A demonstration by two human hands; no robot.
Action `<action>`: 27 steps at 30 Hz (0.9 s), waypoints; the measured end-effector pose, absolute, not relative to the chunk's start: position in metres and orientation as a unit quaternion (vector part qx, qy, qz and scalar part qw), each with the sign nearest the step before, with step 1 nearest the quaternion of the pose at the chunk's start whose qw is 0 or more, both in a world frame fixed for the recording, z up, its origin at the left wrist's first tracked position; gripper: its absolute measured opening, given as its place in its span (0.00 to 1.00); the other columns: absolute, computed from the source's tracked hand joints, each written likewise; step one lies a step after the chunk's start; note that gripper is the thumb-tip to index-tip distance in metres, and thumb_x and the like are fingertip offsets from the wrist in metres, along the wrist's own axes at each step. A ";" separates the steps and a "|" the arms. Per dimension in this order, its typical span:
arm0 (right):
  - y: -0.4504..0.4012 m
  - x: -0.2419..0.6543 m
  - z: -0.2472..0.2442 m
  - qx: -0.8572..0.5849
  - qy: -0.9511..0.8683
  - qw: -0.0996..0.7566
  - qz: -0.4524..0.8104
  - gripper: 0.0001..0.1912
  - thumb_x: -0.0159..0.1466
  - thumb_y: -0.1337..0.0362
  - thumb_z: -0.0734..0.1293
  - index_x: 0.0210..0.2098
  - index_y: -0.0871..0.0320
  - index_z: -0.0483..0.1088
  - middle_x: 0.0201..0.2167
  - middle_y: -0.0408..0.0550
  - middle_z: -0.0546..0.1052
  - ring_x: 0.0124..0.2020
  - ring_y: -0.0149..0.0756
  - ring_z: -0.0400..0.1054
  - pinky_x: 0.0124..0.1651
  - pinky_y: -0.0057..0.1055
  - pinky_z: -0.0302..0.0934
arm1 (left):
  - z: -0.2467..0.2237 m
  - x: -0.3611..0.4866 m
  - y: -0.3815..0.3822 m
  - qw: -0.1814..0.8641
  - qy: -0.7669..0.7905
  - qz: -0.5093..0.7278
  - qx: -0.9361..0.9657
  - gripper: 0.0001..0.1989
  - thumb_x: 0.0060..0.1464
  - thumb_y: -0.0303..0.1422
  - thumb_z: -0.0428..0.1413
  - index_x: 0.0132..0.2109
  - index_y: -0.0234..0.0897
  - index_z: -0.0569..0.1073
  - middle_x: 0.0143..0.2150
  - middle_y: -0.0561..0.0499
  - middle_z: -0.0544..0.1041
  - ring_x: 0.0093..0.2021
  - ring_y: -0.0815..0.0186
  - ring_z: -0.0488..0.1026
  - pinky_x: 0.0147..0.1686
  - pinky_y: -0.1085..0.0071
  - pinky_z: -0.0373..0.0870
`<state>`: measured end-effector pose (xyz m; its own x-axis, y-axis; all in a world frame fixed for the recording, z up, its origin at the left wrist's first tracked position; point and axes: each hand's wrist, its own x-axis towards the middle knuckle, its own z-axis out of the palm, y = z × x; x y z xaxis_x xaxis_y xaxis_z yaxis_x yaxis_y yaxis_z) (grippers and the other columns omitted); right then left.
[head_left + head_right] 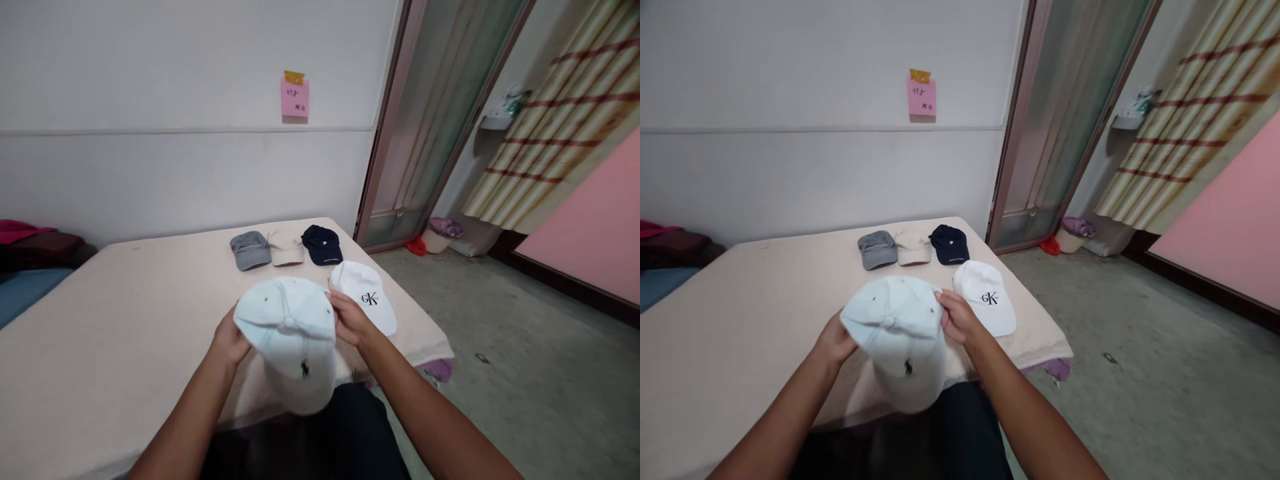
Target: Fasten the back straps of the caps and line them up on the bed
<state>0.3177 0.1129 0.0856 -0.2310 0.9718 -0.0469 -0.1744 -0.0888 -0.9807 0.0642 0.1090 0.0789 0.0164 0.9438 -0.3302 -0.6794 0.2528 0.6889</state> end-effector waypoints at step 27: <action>0.117 0.310 -0.037 -0.564 -0.720 0.365 0.173 0.38 0.53 0.57 0.72 0.59 0.59 0.58 0.57 0.59 0.63 0.59 0.52 0.56 0.58 0.49 0.54 | -0.058 0.120 0.124 0.269 0.573 0.469 0.616 0.19 0.50 0.28 0.57 0.51 0.36 0.71 0.56 0.42 0.70 0.58 0.52 0.64 0.53 0.51 0.65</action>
